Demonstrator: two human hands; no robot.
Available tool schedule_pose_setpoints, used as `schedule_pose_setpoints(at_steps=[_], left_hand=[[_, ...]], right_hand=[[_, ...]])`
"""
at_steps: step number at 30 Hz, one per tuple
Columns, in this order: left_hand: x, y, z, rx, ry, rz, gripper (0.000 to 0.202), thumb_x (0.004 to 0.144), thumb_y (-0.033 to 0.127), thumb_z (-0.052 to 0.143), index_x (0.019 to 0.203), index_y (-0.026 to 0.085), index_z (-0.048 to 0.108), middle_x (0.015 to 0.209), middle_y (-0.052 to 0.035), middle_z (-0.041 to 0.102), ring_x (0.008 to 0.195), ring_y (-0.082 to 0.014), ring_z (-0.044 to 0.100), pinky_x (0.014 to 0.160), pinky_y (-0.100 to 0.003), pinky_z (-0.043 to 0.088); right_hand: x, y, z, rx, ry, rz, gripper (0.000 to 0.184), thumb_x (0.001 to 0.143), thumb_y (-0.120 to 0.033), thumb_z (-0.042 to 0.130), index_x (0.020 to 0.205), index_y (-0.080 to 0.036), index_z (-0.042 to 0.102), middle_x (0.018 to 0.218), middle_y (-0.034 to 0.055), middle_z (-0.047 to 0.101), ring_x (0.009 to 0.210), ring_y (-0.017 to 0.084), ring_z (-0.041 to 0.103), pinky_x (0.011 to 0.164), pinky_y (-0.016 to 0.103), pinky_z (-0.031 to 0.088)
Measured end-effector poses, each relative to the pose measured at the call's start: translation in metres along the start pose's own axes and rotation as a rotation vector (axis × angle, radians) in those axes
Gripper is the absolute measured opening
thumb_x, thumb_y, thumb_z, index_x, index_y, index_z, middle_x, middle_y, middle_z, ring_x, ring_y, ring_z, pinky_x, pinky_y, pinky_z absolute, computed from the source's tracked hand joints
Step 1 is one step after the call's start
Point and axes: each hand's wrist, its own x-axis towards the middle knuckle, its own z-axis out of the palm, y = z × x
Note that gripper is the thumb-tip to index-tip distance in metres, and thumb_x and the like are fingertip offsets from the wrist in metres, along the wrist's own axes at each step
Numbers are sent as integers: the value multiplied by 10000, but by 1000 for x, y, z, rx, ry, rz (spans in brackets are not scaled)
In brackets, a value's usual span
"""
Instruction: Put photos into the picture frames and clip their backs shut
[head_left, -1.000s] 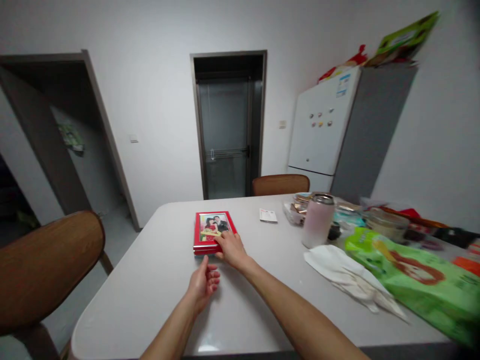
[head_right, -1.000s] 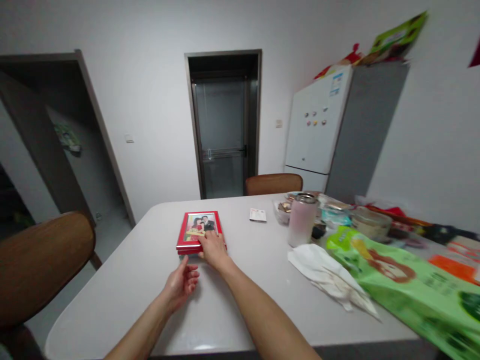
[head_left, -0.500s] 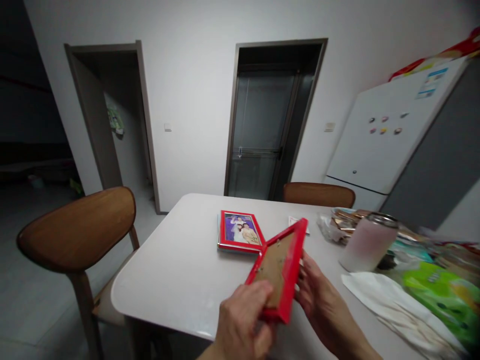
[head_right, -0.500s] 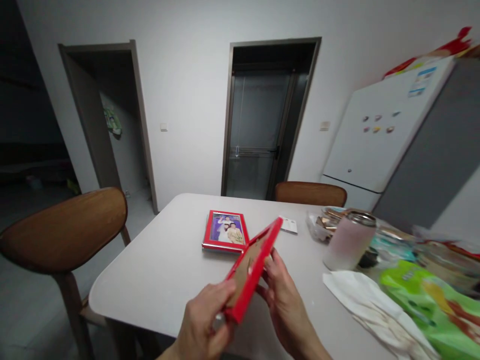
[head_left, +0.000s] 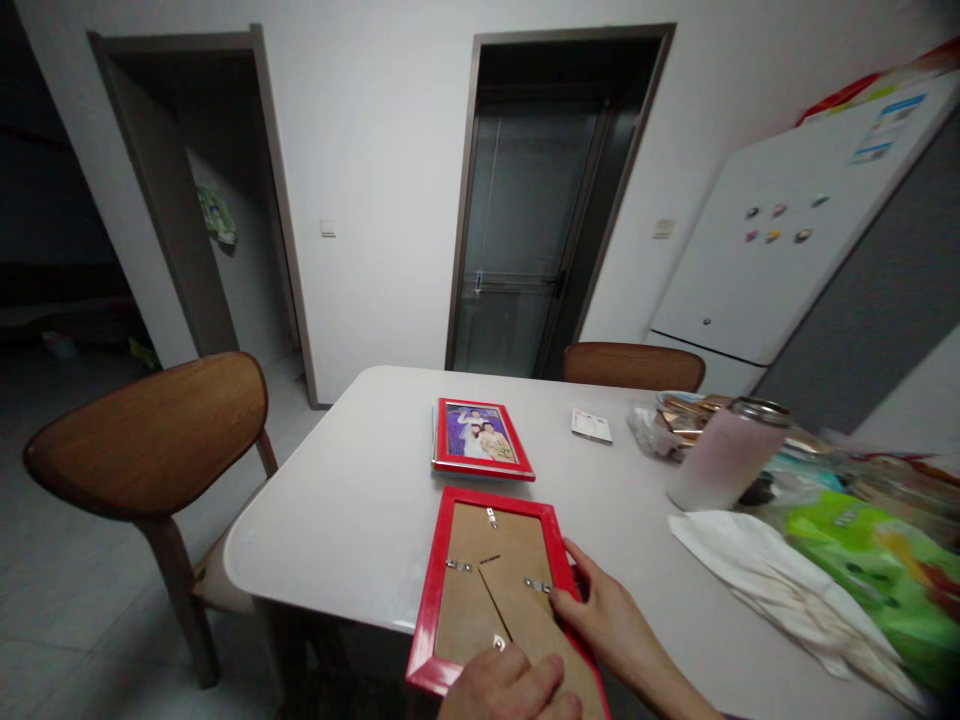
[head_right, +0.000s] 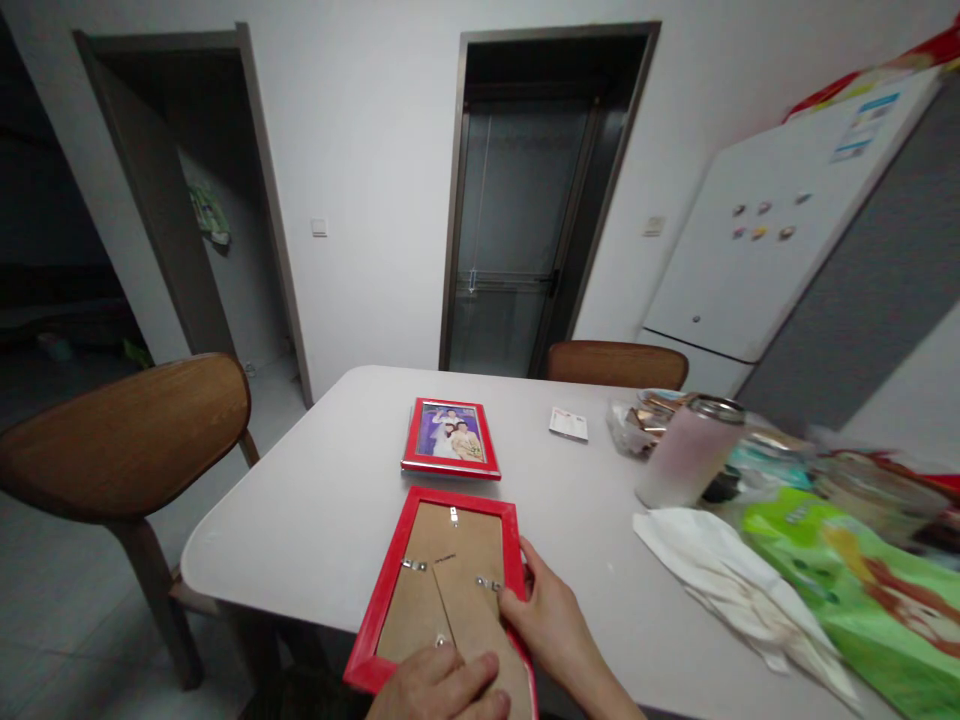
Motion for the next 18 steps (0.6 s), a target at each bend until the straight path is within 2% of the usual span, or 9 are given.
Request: schedule_pose_setpoints(at_steps=[2, 5, 6, 8, 10, 12, 14, 18], left_hand=[[-2, 0, 12, 34, 31, 7, 128, 800, 167, 439, 771, 179, 563, 749, -16, 662, 454, -118, 524, 388, -217, 398], [-4, -2, 14, -34, -128, -26, 39, 731, 208, 537, 755, 180, 548, 756, -3, 644, 501, -127, 536, 415, -220, 425], [-5, -6, 9, -100, -182, -64, 108, 694, 246, 578, 776, 181, 554, 794, -8, 643, 553, -141, 555, 463, -233, 455], [-7, -21, -4, -234, -237, -254, 291, 643, 295, 613, 901, 175, 556, 937, -46, 625, 743, -194, 579, 649, -299, 491], [-11, -41, -15, -295, -226, -574, 423, 661, 246, 561, 1069, 153, 498, 1098, -102, 552, 969, -245, 513, 845, -392, 416], [-16, -62, -19, -336, -194, -820, 477, 679, 174, 488, 1151, 135, 441, 1189, -121, 482, 1090, -246, 431, 932, -416, 340], [-22, -76, -16, -384, -171, -922, 510, 680, 142, 446, 1188, 102, 407, 1241, -132, 430, 1143, -230, 381, 971, -395, 303], [-31, -82, -5, -407, -148, -940, 546, 672, 110, 413, 1214, 56, 371, 1268, -146, 395, 1165, -212, 356, 992, -368, 281]], right_hand=[[6, 9, 1, -293, 59, -81, 526, 600, -186, 468, 1123, -132, 471, 970, 87, 595, 878, 202, 551, 828, 323, 402], [10, 14, 3, -571, 60, -169, 466, 615, -172, 449, 1071, -111, 526, 1003, 115, 548, 946, 203, 508, 877, 316, 361], [11, 13, 3, -619, 51, -193, 443, 619, -166, 445, 1048, -116, 545, 1057, 122, 518, 990, 204, 484, 897, 311, 344], [12, 8, 5, -678, 20, -218, 399, 632, -152, 437, 1003, -125, 579, 1146, 128, 461, 1053, 206, 441, 921, 305, 321], [14, 4, 7, -714, -22, -216, 355, 649, -142, 425, 952, -124, 609, 1151, 131, 458, 1051, 206, 442, 912, 297, 330], [17, 2, 9, -734, -38, -206, 317, 672, -144, 416, 908, -137, 629, 1108, 121, 488, 1013, 200, 466, 883, 290, 353], [21, 2, 9, -740, -30, -209, 294, 700, -160, 406, 882, -155, 637, 1062, 107, 513, 967, 191, 488, 845, 283, 376], [25, -3, 10, -772, -23, -254, 292, 724, -187, 406, 906, -160, 633, 988, 100, 548, 899, 198, 499, 794, 302, 392]])
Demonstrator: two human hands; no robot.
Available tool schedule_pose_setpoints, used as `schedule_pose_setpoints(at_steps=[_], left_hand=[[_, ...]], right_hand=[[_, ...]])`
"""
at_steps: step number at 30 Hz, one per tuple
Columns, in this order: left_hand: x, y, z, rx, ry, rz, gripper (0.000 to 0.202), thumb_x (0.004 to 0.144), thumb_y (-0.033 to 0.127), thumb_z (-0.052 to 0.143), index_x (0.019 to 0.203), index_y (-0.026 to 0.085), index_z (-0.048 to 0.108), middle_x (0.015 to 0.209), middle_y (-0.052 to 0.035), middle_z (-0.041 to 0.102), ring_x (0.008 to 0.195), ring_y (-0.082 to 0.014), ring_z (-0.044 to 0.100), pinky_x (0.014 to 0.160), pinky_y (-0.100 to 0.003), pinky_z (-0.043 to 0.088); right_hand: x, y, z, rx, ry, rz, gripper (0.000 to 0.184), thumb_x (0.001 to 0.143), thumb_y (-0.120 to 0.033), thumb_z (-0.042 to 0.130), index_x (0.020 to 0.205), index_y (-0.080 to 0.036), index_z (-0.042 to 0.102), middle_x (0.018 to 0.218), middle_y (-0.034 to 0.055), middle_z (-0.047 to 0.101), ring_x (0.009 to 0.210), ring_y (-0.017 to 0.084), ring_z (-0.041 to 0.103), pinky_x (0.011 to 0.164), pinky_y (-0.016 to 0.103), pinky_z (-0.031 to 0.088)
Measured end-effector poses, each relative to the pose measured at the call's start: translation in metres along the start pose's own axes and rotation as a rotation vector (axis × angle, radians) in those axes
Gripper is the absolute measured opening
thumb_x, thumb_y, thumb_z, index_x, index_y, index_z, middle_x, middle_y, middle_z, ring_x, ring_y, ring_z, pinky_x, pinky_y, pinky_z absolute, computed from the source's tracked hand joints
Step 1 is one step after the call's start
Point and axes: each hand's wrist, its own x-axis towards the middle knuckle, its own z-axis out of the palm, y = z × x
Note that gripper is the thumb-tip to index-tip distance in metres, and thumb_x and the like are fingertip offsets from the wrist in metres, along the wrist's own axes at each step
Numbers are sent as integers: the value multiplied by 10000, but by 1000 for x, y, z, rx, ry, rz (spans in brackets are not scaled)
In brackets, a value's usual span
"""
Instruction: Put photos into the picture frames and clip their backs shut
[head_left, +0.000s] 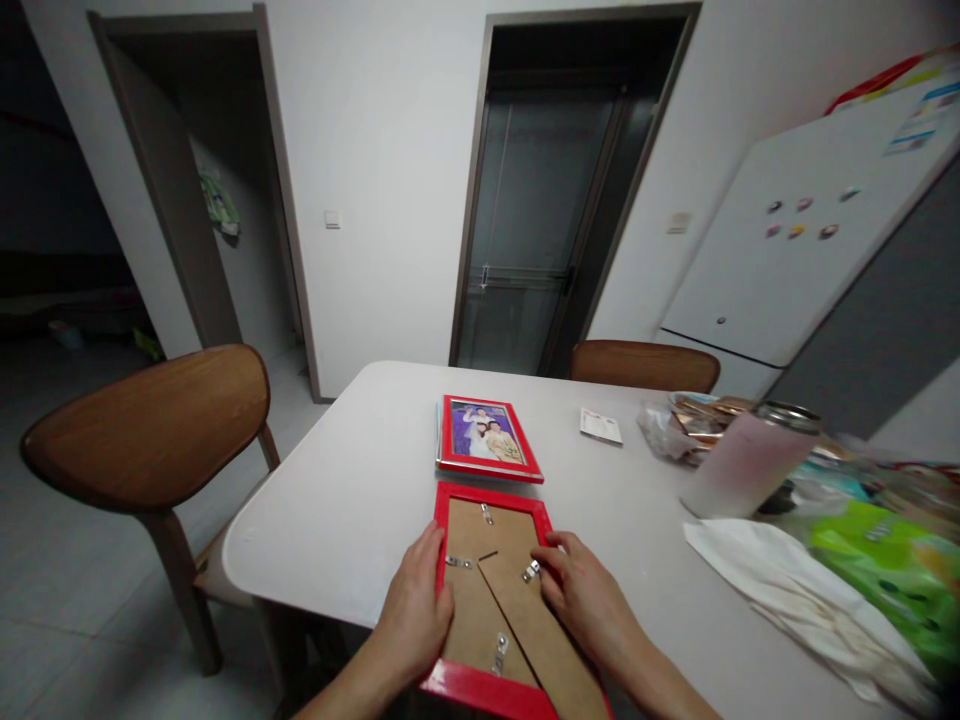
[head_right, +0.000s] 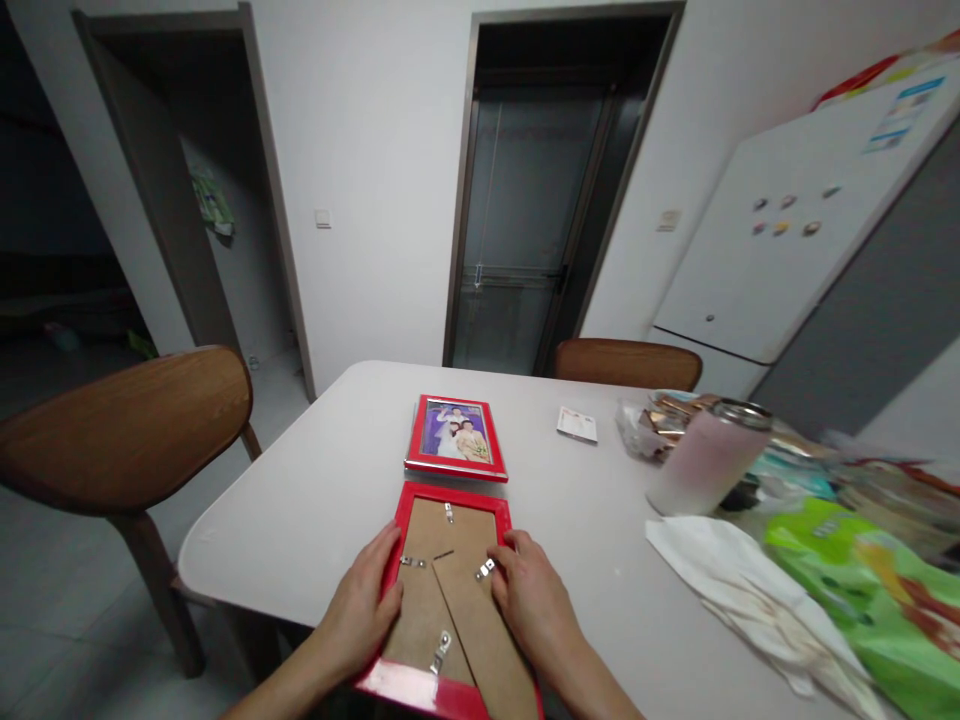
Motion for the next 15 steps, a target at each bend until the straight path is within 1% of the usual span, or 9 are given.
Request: schedule_pose_setpoints(at_steps=[2, 4, 7, 9, 10, 12, 15], left_hand=[[-2, -1, 4, 11, 19, 7, 546, 670, 100, 406, 1212, 45, 371, 1261, -153, 401, 1162, -211, 359, 991, -368, 283], [-3, 0, 6, 25, 38, 21, 533, 676, 98, 399, 1206, 42, 376, 1255, -156, 407, 1157, -211, 365, 986, -373, 289], [-5, 0, 7, 33, 63, 31, 497, 701, 106, 382, 1198, 79, 392, 1243, -137, 427, 1147, -202, 379, 976, -383, 302], [-5, 1, 7, 39, 65, 29, 491, 706, 105, 373, 1195, 80, 395, 1238, -135, 433, 1143, -200, 384, 974, -382, 306], [-5, 1, 7, 44, 63, 26, 493, 702, 101, 371, 1194, 69, 397, 1235, -141, 434, 1143, -203, 385, 975, -379, 306], [-5, 1, 7, 53, 56, 21, 504, 690, 93, 371, 1191, 44, 398, 1236, -153, 430, 1147, -208, 380, 981, -371, 301], [-4, 1, 7, 57, 52, 17, 519, 680, 89, 373, 1195, 28, 392, 1244, -157, 420, 1153, -213, 371, 985, -366, 295]], right_hand=[[3, -12, -2, -15, 35, -42, 293, 722, -193, 427, 937, -166, 624, 979, 99, 559, 918, 221, 478, 800, 333, 374], [6, -32, 0, 37, 26, -109, 279, 736, -208, 440, 947, -171, 618, 961, 95, 568, 915, 219, 472, 795, 329, 364], [14, -63, 14, 133, -59, -219, 200, 756, -228, 453, 826, -175, 633, 845, 69, 571, 827, 178, 493, 748, 277, 370], [20, -75, 26, 133, -46, -239, 174, 763, -209, 449, 735, -175, 618, 789, 53, 559, 790, 163, 490, 734, 267, 364], [23, -76, 32, 126, -21, -239, 178, 769, -197, 442, 710, -173, 608, 781, 51, 556, 785, 160, 487, 739, 266, 360], [29, -72, 39, 126, 13, -237, 184, 779, -191, 429, 718, -171, 601, 783, 51, 557, 782, 156, 484, 744, 259, 355], [38, -56, 39, 109, 53, -181, 217, 796, -225, 405, 852, -159, 604, 840, 66, 560, 808, 158, 484, 743, 248, 354]])
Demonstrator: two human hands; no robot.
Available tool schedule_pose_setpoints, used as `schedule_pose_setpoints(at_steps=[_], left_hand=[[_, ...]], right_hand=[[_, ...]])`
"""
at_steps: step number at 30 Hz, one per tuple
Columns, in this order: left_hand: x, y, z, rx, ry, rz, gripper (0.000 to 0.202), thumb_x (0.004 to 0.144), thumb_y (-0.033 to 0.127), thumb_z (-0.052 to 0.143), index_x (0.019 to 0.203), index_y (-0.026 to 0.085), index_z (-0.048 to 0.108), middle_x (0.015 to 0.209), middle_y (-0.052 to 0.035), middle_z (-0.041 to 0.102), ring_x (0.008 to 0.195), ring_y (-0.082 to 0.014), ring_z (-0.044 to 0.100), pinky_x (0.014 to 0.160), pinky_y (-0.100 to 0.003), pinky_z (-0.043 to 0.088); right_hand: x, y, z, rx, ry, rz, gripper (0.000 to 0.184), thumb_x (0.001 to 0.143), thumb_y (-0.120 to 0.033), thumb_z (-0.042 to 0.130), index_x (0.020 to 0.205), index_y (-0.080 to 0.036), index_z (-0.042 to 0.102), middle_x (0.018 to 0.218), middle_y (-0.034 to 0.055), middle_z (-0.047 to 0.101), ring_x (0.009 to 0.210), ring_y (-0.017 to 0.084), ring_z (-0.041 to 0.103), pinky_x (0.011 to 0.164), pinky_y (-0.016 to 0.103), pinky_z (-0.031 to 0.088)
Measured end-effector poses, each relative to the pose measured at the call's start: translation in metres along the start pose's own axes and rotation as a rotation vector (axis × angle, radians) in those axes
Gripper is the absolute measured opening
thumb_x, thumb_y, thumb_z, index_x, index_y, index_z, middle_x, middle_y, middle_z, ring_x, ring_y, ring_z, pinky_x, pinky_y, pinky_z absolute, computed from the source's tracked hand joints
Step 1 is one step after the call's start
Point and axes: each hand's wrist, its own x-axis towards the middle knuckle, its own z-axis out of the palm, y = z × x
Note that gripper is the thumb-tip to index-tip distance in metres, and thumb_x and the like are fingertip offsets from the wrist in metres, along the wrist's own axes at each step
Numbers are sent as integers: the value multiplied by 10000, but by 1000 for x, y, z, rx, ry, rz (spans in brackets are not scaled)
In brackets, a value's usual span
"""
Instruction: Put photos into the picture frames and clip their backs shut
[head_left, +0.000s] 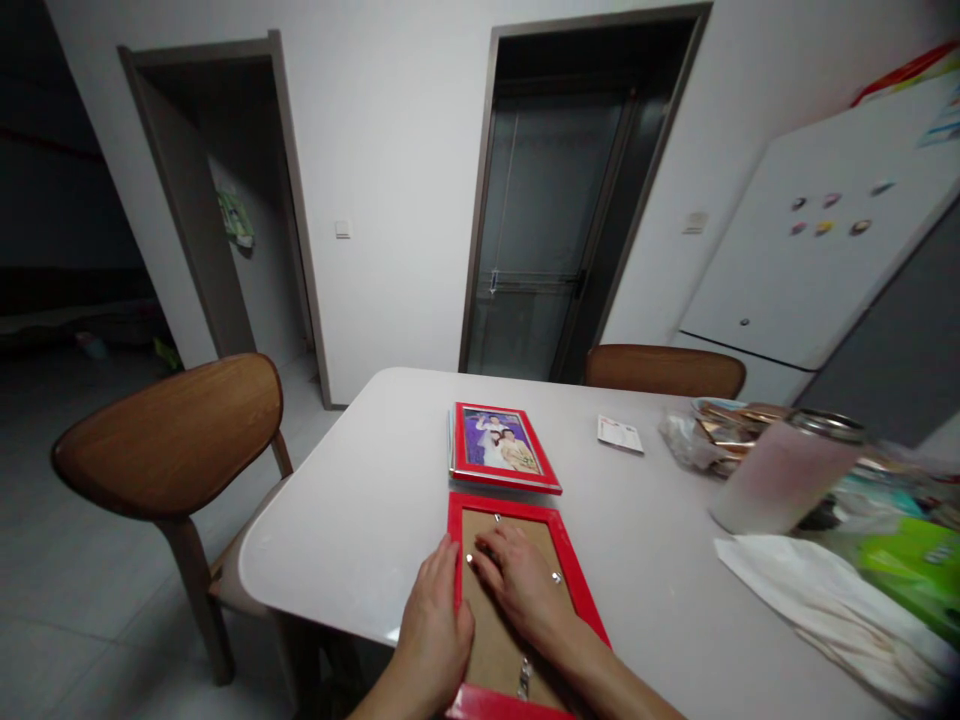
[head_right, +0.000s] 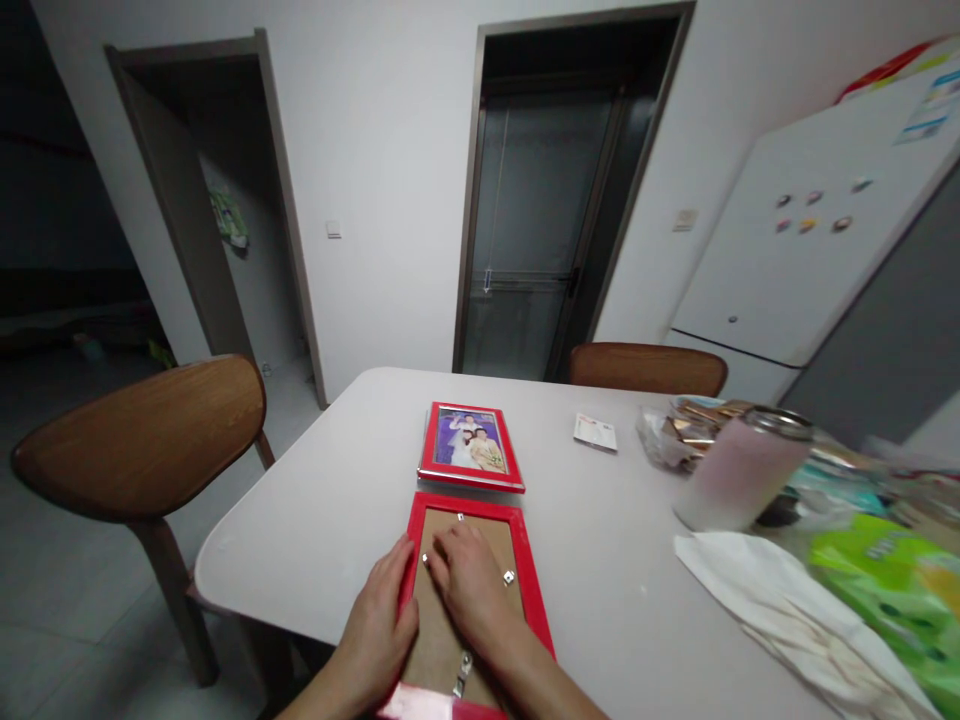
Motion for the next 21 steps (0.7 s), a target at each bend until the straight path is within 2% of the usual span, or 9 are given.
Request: schedule_pose_setpoints(at_steps=[2, 4, 9, 12, 14, 16, 19, 21], left_hand=[[0, 0, 0, -2, -4, -8, 532, 673, 87, 376, 1202, 25, 381, 1250, -156, 412, 1155, -213, 367, 987, -365, 293], [1, 1, 0, -10, -3, -20, 540, 669, 85, 378, 1206, 27, 376, 1253, -153, 410, 1156, -212, 364, 989, -363, 289], [2, 1, 0, -45, 19, -9, 523, 668, 88, 389, 1190, 54, 402, 1240, -143, 428, 1152, -212, 370, 985, -357, 293], [1, 0, 0, -58, 35, 8, 523, 669, 86, 395, 1192, 95, 399, 1234, -119, 438, 1144, -202, 378, 980, -369, 297], [1, -1, -1, -57, 44, 10, 525, 672, 83, 393, 1197, 102, 388, 1236, -116, 435, 1143, -199, 378, 978, -376, 299], [0, 0, -1, -40, 39, 9, 526, 673, 80, 389, 1199, 81, 380, 1236, -133, 430, 1140, -207, 379, 976, -380, 299], [0, 1, -1, -14, 31, 6, 522, 672, 79, 387, 1194, 82, 382, 1233, -137, 430, 1139, -219, 377, 975, -391, 295], [0, 1, -1, -15, 36, 9, 518, 674, 78, 385, 1192, 98, 383, 1233, -128, 431, 1140, -218, 374, 974, -398, 294]], right_hand=[[5, 11, -5, -62, 35, 87, 259, 799, -235, 389, 912, -134, 599, 860, 90, 556, 819, 175, 481, 743, 266, 351], [10, 18, -9, -117, 48, 149, 269, 789, -240, 392, 887, -126, 615, 849, 106, 551, 816, 198, 473, 735, 292, 345], [18, 20, -9, -112, 16, 155, 261, 767, -250, 417, 912, -198, 628, 871, 83, 553, 830, 202, 465, 718, 295, 344], [15, 17, -17, -87, -21, 130, 290, 764, -246, 411, 966, -198, 612, 885, 80, 558, 844, 197, 471, 740, 297, 353], [4, 15, -31, -40, -64, 68, 327, 741, -230, 438, 1036, -196, 573, 957, 75, 550, 894, 186, 468, 789, 288, 352], [-14, 12, -47, 55, -158, -29, 344, 696, -207, 485, 1029, -211, 571, 1066, 64, 511, 974, 179, 445, 852, 291, 334], [-44, 4, -62, 196, -347, -111, 252, 644, -191, 542, 873, -245, 633, 1132, 45, 470, 1040, 196, 415, 896, 336, 314], [-57, -1, -62, 219, -373, -117, 181, 651, -202, 551, 795, -255, 650, 1108, 39, 483, 1042, 202, 413, 897, 356, 309]])
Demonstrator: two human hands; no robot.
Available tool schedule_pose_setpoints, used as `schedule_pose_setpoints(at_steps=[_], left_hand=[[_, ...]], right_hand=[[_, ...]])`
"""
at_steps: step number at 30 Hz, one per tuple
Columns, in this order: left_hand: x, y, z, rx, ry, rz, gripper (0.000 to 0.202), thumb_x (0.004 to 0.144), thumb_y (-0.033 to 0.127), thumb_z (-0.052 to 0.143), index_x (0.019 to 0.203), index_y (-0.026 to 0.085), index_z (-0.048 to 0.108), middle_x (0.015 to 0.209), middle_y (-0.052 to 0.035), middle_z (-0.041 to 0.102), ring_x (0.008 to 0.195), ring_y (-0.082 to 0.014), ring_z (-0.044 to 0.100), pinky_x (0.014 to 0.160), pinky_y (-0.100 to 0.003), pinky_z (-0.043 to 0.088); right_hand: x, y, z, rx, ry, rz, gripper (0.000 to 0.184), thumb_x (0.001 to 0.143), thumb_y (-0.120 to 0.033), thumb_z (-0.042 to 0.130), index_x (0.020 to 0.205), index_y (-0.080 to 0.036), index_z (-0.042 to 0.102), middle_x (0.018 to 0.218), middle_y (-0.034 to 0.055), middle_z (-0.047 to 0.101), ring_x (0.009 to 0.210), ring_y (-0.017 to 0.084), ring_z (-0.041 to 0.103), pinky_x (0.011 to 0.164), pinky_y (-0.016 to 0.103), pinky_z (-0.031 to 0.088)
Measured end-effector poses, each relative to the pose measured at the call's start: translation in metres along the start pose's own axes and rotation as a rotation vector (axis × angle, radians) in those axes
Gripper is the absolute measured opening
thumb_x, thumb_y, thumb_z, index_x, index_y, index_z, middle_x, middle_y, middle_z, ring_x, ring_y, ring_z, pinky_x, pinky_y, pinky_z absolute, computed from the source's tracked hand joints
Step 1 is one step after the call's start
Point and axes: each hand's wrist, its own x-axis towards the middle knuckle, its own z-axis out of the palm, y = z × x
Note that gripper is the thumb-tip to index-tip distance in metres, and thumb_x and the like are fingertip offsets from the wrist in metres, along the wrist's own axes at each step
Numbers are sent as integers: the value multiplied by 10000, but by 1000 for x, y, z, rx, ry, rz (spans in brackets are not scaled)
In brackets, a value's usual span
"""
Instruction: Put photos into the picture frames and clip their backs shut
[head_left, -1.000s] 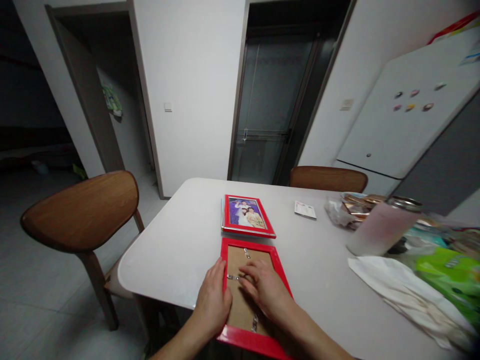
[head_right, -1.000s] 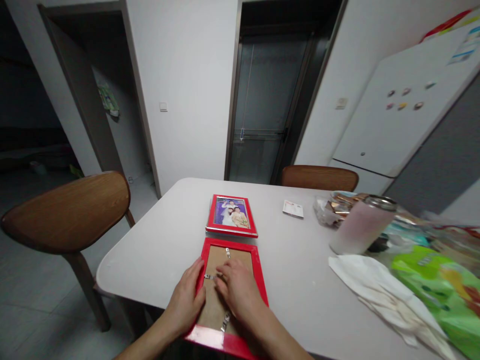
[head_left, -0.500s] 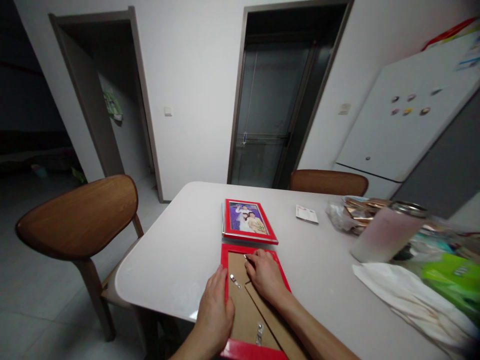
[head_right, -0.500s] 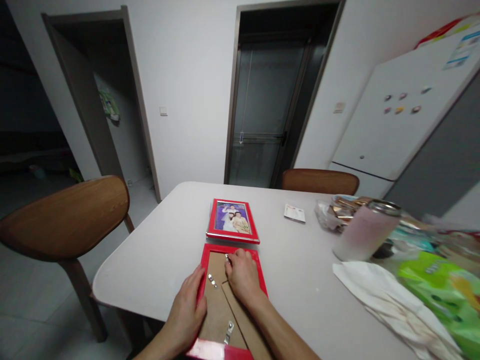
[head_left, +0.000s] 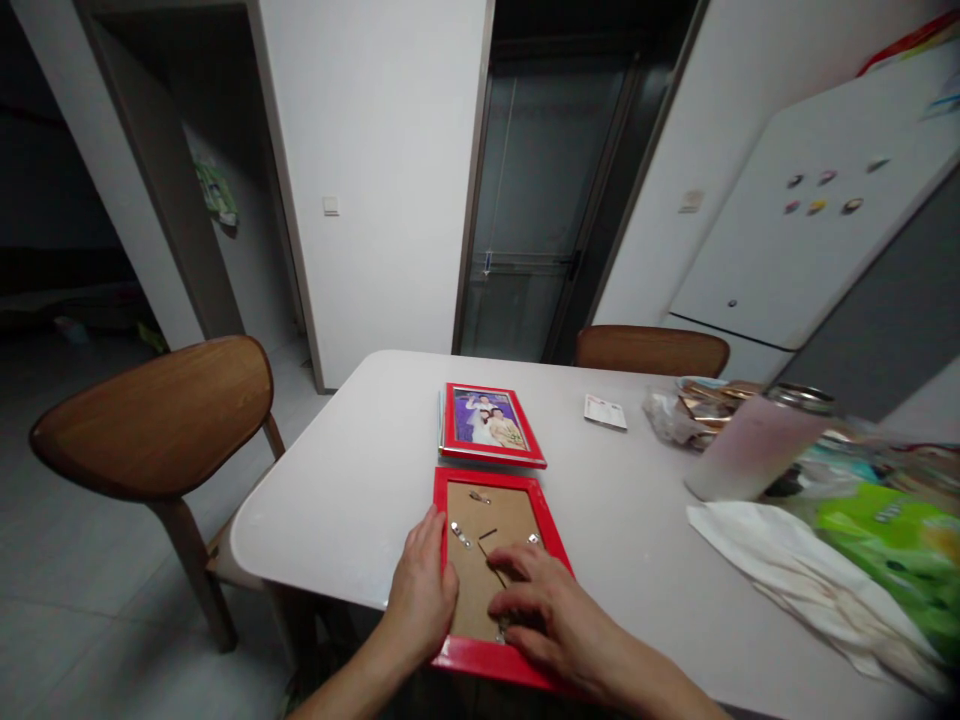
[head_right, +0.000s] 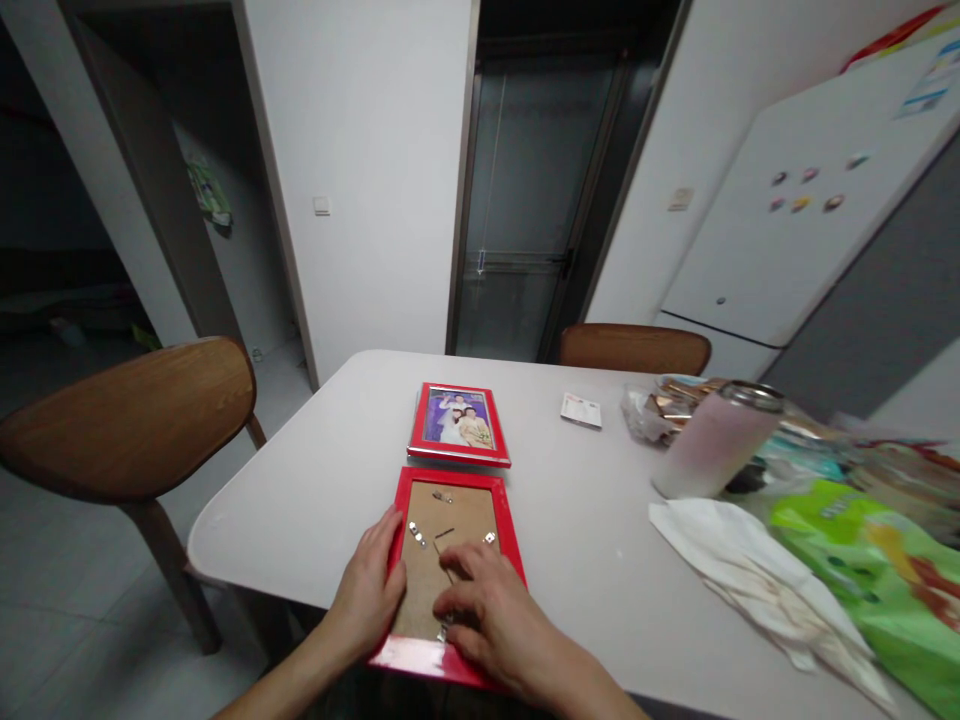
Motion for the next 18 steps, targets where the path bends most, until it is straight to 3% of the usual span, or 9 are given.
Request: schedule_pose_setpoints(at_steps=[3, 5, 9, 14, 18], left_hand=[[0, 0, 0, -11, -1, 0, 510, 681, 81, 387, 1191, 84, 382, 1234, -136, 427, 1142, -214, 368, 976, -394, 291], [-1, 0, 0, -22, -3, -3, 505, 689, 85, 387, 1194, 79, 378, 1236, -136, 425, 1145, -207, 363, 980, -387, 286], [-2, 0, -2, -45, -8, -14, 486, 715, 111, 387, 1200, 73, 373, 1239, -133, 424, 1145, -197, 366, 980, -373, 288], [-2, 4, -7, -82, -34, -75, 504, 732, 177, 418, 1219, 64, 352, 1256, -141, 403, 1155, -207, 355, 983, -362, 275], [4, 13, -11, -204, -41, -181, 503, 695, 253, 496, 1162, 81, 425, 1242, -151, 419, 1150, -238, 363, 981, -376, 257]], right_hand=[[-2, -2, 11, -19, 81, -17, 129, 693, -227, 525, 726, -242, 649, 1063, 40, 509, 1031, 193, 419, 893, 345, 308], [0, 2, 15, -33, 141, 18, 142, 690, -253, 529, 778, -228, 638, 1100, 51, 493, 1041, 192, 416, 890, 328, 316], [4, 13, 16, -112, 249, 207, 393, 639, -325, 559, 1005, -185, 566, 1086, 106, 496, 992, 226, 446, 854, 343, 345], [9, 18, 14, -101, 290, 249, 444, 598, -204, 513, 1039, -160, 534, 963, 88, 548, 913, 202, 486, 826, 306, 365], [11, 6, 3, -92, 347, 234, 409, 589, -199, 495, 993, -171, 553, 945, 75, 551, 915, 205, 481, 832, 315, 359]])
